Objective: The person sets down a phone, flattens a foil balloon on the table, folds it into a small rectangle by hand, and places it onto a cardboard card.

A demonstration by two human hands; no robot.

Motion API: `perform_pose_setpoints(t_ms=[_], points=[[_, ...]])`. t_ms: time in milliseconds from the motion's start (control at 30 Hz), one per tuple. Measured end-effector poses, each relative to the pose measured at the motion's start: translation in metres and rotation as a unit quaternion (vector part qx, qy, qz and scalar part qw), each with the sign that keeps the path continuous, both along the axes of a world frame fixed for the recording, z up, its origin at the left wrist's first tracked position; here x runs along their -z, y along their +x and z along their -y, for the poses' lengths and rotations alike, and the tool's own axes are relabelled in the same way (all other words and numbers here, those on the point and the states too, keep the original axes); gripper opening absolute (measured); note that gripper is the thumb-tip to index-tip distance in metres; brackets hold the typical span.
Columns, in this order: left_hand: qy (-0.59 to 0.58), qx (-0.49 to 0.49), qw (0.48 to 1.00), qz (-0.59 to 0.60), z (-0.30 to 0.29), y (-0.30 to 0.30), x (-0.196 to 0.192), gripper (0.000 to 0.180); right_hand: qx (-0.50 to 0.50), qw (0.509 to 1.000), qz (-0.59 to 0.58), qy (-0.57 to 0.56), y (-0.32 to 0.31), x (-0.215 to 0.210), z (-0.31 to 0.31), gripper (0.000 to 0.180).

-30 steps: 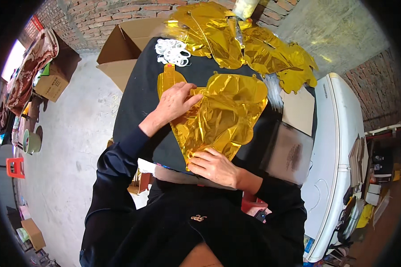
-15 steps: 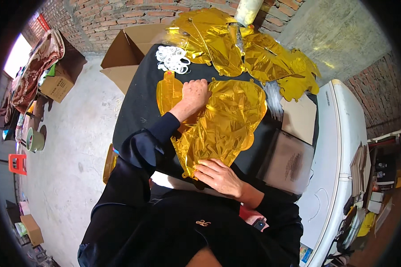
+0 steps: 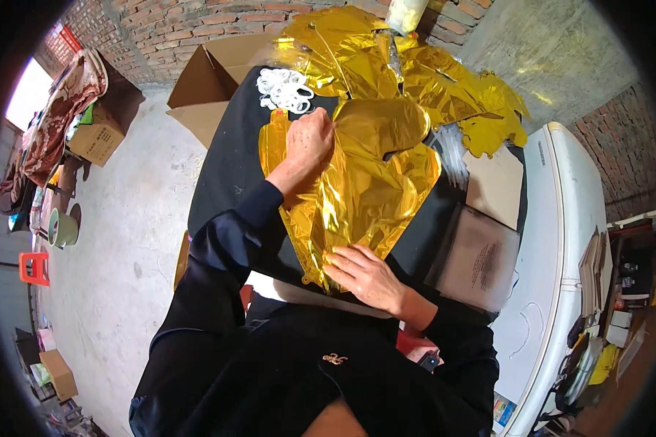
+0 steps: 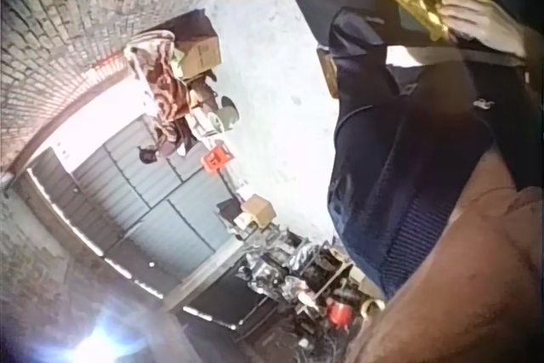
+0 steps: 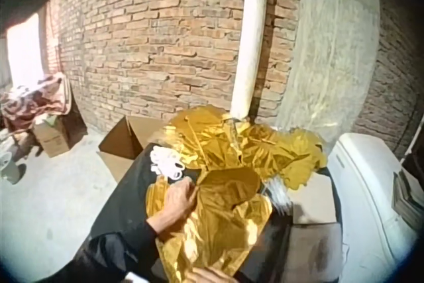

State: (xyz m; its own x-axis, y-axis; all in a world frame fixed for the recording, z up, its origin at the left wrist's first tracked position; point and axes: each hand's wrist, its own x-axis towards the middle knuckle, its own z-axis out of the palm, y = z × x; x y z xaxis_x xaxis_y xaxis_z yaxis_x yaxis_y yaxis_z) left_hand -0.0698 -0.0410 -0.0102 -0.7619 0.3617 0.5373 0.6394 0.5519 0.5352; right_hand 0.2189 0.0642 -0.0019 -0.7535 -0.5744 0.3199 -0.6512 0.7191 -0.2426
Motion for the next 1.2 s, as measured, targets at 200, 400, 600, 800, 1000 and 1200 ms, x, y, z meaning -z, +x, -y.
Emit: perform_pose_setpoints(t_ms=[200, 400, 600, 800, 1000, 1200], points=[[-0.120, -0.059, 0.991, -0.011, 0.009, -0.011, 0.020, 0.023, 0.008, 1.000, -0.019, -0.007, 0.001, -0.001, 0.005, 0.032], [-0.070, 0.022, 0.988, -0.139, 0.007, 0.021, -0.006, 0.052, 0.023, 1.000, -0.019, 0.001, 0.005, 0.002, 0.004, 0.030], [-0.153, 0.232, 0.952, -0.129, 0.012, 0.074, 0.005, 0.056, 0.036, 0.999, -0.014, 0.000, 0.001, -0.004, 0.006, 0.031], [-0.196, 0.212, 0.948, -0.137, 0.021, 0.088, 0.027, 0.061, 0.048, 0.999, -0.001, -0.011, 0.003, -0.005, 0.008, 0.036], [-0.236, 0.187, 0.942, -0.147, 0.022, 0.092, 0.030, 0.066, 0.063, 0.998, -0.007, -0.024, 0.008, -0.005, 0.012, 0.038], [-0.260, 0.175, 0.935, -0.164, 0.021, 0.089, 0.035, 0.070, 0.092, 0.994, -0.006, -0.057, 0.011, -0.007, 0.013, 0.041]])
